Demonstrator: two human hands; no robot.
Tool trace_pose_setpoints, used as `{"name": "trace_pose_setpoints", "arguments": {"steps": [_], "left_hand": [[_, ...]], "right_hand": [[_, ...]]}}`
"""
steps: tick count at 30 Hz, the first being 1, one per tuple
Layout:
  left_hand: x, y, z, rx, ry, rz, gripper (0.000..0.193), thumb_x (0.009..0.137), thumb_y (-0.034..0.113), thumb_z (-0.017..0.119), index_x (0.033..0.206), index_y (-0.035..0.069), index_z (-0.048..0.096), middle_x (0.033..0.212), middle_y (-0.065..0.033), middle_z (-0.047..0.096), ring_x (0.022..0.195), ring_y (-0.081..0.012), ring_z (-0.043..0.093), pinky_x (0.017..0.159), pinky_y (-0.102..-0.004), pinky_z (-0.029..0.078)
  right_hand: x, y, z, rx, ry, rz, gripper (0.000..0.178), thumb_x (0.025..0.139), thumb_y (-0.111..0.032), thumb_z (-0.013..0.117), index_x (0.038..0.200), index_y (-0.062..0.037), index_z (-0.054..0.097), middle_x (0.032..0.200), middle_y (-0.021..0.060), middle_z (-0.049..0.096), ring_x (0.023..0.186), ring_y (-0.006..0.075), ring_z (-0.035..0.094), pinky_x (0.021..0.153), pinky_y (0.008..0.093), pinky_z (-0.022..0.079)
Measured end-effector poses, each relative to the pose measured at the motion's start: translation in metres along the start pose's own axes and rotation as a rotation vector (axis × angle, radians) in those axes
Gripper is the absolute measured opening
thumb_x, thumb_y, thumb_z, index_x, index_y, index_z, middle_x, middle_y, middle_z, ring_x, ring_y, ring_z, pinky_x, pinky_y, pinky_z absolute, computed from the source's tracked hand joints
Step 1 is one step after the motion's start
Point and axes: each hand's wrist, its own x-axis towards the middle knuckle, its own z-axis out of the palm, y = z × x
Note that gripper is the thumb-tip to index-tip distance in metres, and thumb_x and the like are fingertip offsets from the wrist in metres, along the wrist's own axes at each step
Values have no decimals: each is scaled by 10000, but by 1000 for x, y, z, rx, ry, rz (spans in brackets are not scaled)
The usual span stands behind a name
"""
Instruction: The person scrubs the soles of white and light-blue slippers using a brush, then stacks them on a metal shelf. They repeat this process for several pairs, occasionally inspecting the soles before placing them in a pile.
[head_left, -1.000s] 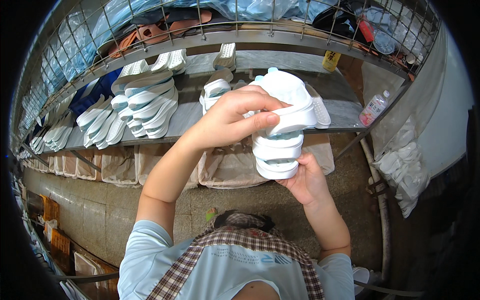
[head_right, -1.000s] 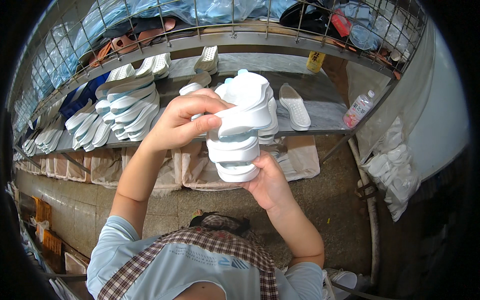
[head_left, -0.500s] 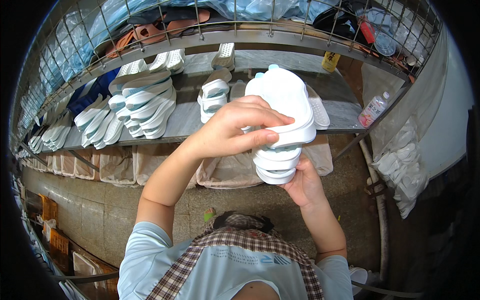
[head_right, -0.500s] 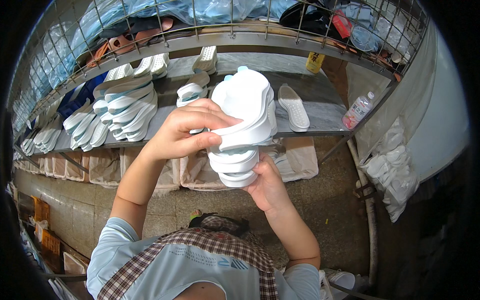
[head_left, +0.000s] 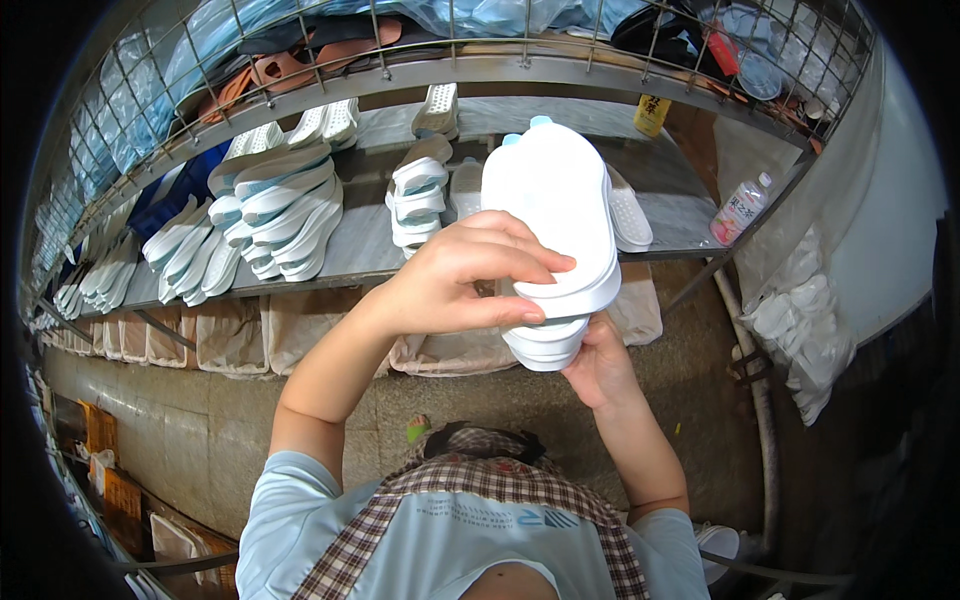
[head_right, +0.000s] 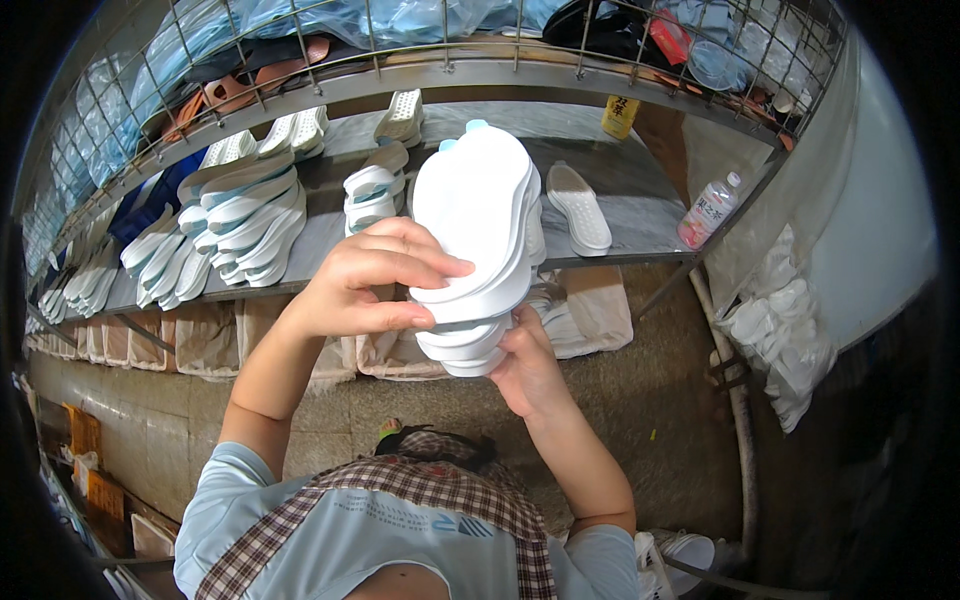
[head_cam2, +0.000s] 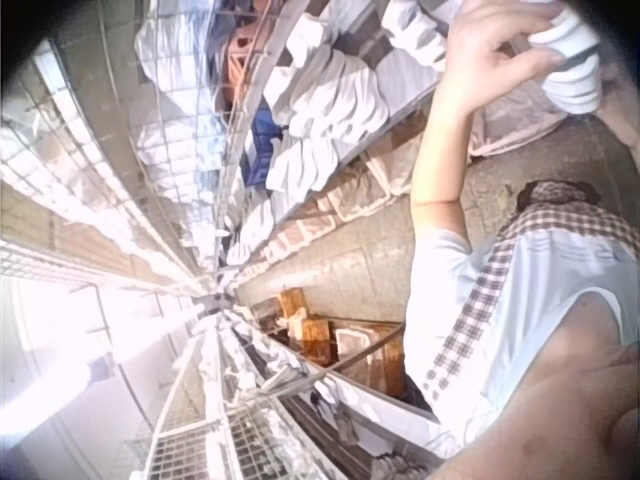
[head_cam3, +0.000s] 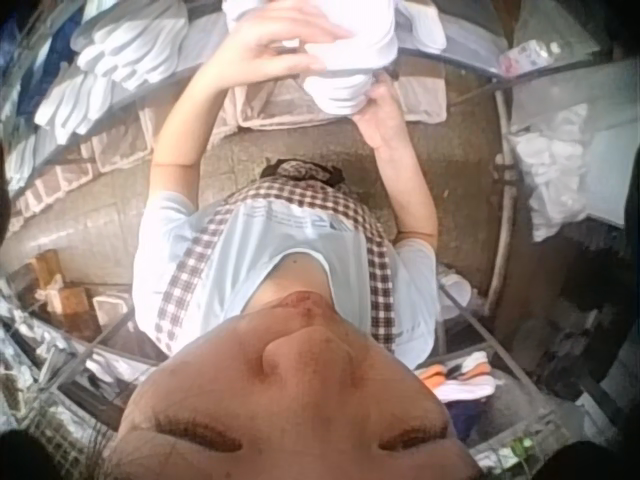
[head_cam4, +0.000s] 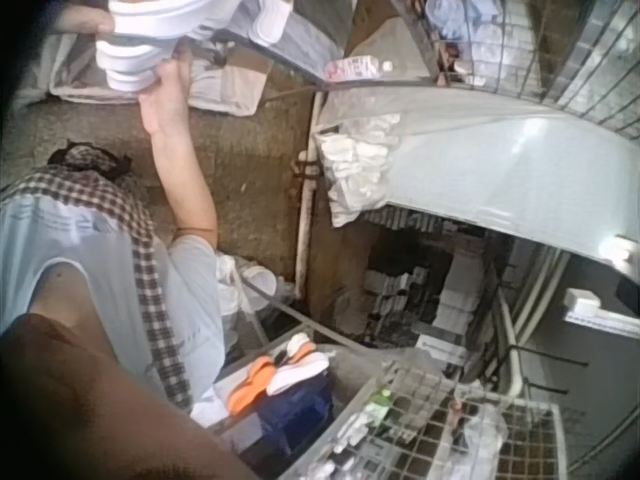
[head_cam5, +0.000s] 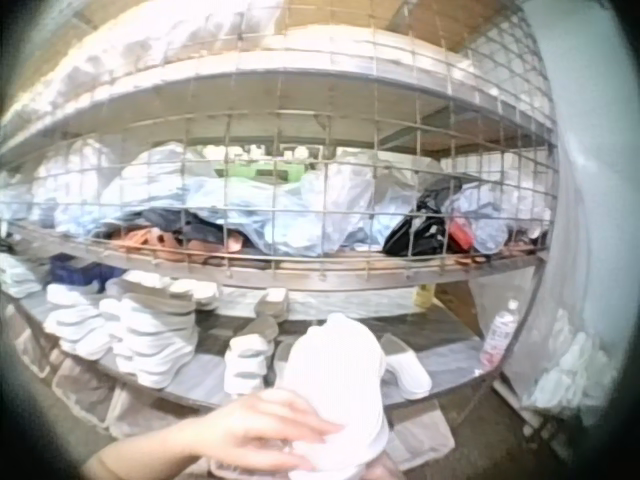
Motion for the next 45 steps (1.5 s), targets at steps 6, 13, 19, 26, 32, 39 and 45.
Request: {"name": "trace_pose_setpoints", "arguments": {"steps": [6,13,19,26,32,39,45], "left_hand": [[-10,-11,2,-79,102,-26,470,787,252,698,1181,25,577,1360,-116,470,1256,-274,408,1051,-383,311],[-26,-31,28,-941,474,-784,698,912,240,556,1441,53,141,1344,-214,367,1168,-263,502,877,-345,506],[-58,-54,58,-1410,496,-820,678,898,306,560,1433,84,208,1226,-218,476,993,-280,605,811,-383,554],[-99,-62,101,-1952,443,-556,709,878,366,559,1439,104,213,1295,-181,419,975,-272,587,806,-399,535],[-105,-63,113,-2012,452,-503,737,860,418,557,1443,121,217,1354,-150,370,960,-265,572,801,-413,519],[-108,-65,115,-2025,450,-475,771,840,478,555,1448,141,222,1423,-113,313,942,-257,555,795,-429,500],[-118,-60,112,-2026,489,-471,801,823,530,554,1453,158,226,1482,-82,264,927,-250,540,791,-443,484]], "right_hand": [[-3,4,-8,-108,64,-29,765,731,-161,617,1336,11,182,1277,169,382,1167,258,463,935,414,456],[-4,13,-6,-666,62,-355,811,720,-167,671,1313,23,152,1281,192,347,1184,237,386,1011,390,333],[-26,6,9,-1407,13,-712,752,704,-252,761,1268,-13,325,1325,231,365,1230,387,325,1016,470,293],[-45,15,38,-1420,-157,-659,674,659,-344,804,1203,-81,506,1362,233,300,1219,423,369,951,498,398],[-51,18,45,-1504,-190,-678,678,615,-335,821,1192,-120,538,1367,230,287,1190,417,380,944,521,386],[-52,22,37,-1500,-184,-705,675,661,-299,776,1231,-74,491,1349,242,315,1201,407,385,947,523,384],[-61,25,-2,-140,153,-520,836,691,-391,581,1342,62,318,1302,258,414,1137,352,500,914,439,444]]}}
